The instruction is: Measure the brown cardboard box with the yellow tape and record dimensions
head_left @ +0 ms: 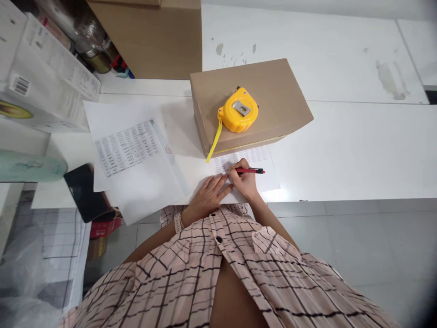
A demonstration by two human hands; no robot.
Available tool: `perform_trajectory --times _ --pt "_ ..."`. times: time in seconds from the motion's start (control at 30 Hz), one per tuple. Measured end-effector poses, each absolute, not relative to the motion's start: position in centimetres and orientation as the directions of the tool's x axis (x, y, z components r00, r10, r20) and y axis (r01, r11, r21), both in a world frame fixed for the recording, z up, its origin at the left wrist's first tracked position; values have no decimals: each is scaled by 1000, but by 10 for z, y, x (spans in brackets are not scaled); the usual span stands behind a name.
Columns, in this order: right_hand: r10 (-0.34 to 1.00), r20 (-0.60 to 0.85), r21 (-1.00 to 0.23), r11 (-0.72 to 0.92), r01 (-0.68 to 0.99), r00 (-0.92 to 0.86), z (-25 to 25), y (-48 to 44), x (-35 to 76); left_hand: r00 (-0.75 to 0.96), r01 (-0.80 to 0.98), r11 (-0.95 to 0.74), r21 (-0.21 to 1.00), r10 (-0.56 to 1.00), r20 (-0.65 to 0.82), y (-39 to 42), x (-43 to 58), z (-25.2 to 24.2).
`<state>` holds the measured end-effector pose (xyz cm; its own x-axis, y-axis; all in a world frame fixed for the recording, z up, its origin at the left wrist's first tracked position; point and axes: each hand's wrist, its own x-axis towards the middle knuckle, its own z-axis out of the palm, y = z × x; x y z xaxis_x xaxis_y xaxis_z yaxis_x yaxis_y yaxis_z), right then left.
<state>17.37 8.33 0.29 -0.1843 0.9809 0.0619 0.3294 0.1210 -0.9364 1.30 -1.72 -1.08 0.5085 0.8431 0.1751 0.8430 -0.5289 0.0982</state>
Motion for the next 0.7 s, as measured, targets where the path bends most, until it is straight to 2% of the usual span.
perform_trajectory --times 0.33,0.47,0.6,0.7 --pt "983 45 -945 100 312 -179 7 83 174 513 839 -539 79 831 217 -17 13 -10" --pt "983 61 -945 112 309 -173 5 83 171 517 837 -539 90 834 192 -16 12 -8" --pt "988 146 -938 153 312 -45 5 84 180 530 827 -554 96 826 193 -15 10 -7" --pt "970 234 -874 184 450 58 7 88 210 532 816 -563 128 819 214 -16 7 -11"
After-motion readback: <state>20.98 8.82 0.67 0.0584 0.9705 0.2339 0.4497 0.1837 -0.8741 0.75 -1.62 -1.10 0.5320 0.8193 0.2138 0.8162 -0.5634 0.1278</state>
